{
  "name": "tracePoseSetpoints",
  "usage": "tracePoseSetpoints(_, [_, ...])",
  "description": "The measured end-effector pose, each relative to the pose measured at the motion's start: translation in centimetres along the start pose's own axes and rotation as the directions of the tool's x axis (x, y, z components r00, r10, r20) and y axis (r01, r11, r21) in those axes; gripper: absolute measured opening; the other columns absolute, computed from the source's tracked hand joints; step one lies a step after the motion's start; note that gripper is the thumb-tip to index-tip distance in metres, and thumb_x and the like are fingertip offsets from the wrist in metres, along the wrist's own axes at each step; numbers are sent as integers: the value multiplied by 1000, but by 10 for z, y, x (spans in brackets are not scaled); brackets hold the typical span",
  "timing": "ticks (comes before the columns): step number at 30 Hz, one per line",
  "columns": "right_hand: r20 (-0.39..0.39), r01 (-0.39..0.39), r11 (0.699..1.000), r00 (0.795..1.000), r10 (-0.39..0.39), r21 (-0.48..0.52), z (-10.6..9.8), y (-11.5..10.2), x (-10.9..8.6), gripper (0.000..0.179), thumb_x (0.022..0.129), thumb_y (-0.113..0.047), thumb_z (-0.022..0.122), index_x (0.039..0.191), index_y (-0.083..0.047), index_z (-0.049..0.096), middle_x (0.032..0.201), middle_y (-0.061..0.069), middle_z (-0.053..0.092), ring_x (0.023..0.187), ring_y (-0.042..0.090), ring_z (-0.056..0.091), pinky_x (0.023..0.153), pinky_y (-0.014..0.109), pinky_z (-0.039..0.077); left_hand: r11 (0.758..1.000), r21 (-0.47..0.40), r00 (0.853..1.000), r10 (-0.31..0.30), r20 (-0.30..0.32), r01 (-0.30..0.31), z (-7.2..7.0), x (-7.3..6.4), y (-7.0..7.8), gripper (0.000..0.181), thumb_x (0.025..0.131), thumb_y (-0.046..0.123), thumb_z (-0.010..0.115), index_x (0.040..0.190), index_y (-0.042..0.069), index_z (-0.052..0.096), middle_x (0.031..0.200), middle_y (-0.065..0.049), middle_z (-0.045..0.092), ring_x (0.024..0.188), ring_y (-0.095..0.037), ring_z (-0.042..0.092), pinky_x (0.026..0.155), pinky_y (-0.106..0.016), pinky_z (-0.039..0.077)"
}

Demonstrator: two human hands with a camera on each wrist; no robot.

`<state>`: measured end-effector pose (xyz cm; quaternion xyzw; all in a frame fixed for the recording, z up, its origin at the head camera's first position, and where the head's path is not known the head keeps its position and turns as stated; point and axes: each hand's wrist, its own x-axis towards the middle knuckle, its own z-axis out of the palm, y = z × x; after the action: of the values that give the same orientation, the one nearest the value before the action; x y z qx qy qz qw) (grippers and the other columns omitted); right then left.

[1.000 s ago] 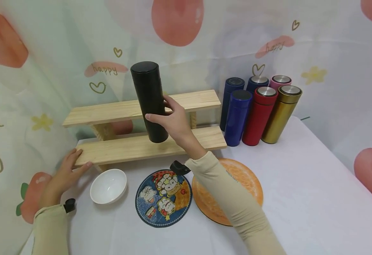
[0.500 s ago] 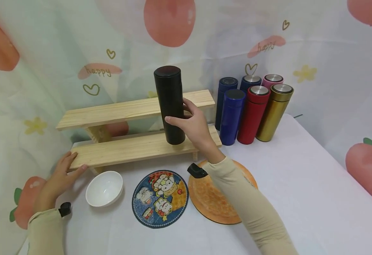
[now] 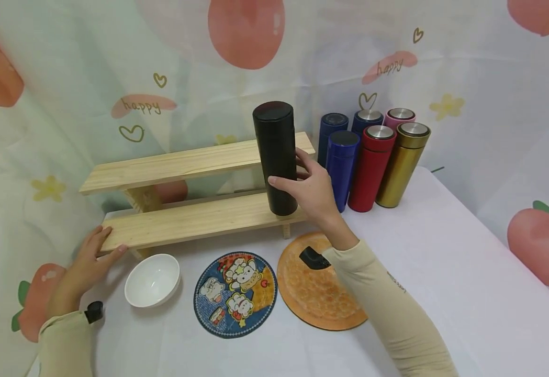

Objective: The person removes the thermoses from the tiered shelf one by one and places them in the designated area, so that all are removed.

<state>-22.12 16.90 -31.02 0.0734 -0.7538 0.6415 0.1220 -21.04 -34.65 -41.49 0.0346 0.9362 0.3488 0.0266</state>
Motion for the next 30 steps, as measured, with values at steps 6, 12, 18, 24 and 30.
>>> tracePoseSetpoints(6, [-52,-8,999,999,6,-36,-22,2,-6,76,94,-17,83,162,-13,48,146,17,60,128,37,61,112,62,45,1000,-10,1000,15,-5,-15,1,-1,0,92,108,42,63,168,-6,12,173,-32,-5,156,-59,4,119,-78,15])
tracePoseSetpoints(12, [-116,-43,998,993,37,-49,-45,6,-15,77,94,-20,84,163,-17,48,147,14,60,125,29,62,110,54,49,1000,-13,1000,7,-8,-7,2,0,0,92,108,44,64,168,-5,13,174,-32,-5,156,-59,4,119,-78,15])
tracePoseSetpoints(18, [-159,-48,998,986,41,-39,-66,13,-22,73,95,-19,84,161,-21,51,142,5,61,120,21,60,96,34,53,1000,-7,1000,21,-16,-21,0,0,-3,91,108,43,63,167,-6,14,173,-32,-4,156,-59,5,119,-78,16])
tracePoseSetpoints(24, [-177,-82,992,982,64,-95,-82,21,-24,77,98,-22,80,166,-20,43,152,11,55,128,24,53,108,49,51,1000,-12,1000,8,-8,-8,-1,0,-4,93,108,44,63,168,-5,11,174,-31,-7,156,-58,3,119,-78,14])
tracePoseSetpoints(30, [-214,-109,986,974,80,-126,-97,26,-26,78,99,-24,80,167,-19,41,153,12,54,127,21,53,111,48,49,1000,-8,1000,5,0,-5,-1,-1,1,93,108,43,63,168,-5,11,173,-32,-7,156,-59,3,119,-78,14])
